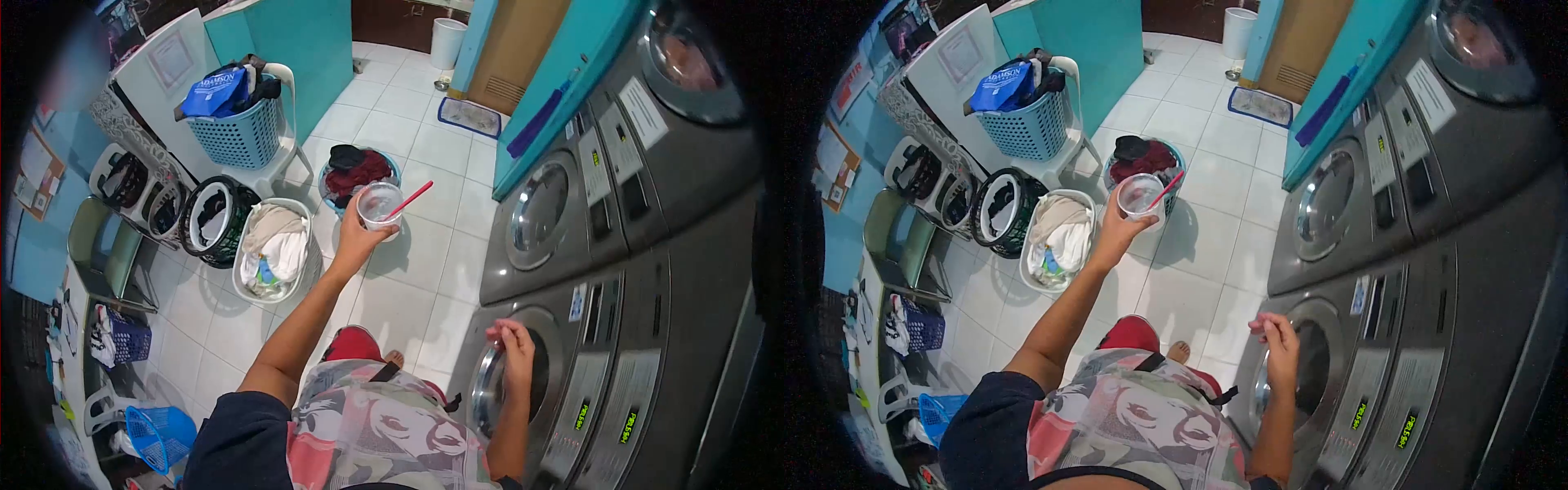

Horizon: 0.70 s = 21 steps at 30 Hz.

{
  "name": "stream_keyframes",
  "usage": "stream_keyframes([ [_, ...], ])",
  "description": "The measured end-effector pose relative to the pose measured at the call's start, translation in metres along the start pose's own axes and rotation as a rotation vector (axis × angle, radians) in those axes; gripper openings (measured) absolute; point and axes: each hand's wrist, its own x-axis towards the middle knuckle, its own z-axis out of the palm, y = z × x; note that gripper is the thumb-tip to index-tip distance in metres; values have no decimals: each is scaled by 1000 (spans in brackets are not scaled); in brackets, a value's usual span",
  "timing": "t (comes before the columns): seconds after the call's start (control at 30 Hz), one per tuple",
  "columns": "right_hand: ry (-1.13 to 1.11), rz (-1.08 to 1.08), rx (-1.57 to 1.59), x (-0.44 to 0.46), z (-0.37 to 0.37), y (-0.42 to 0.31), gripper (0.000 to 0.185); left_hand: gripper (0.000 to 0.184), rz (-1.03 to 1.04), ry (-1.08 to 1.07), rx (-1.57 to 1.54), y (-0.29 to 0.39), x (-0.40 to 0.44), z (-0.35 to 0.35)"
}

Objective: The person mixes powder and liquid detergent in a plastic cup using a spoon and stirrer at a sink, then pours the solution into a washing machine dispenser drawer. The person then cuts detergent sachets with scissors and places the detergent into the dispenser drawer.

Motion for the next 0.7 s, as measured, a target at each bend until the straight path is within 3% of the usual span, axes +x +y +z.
stream_keyframes([
  [0.23, -210, -33, -9, 236, 34, -25, 19, 82, 14, 61, -22, -86, 177, 34],
  [0.4, -180, 84, 41, 366, 35, -29, 20, 81, -110, 106, -156, -112, 323, 63],
  [0.57, -118, 161, -36, 489, 16, -32, 20, 84, -73, 143, 49, -155, 462, 87],
  [0.7, -139, 237, 6, 611, 2, -14, 20, 84, -52, 216, -20, -182, 569, 108],
])
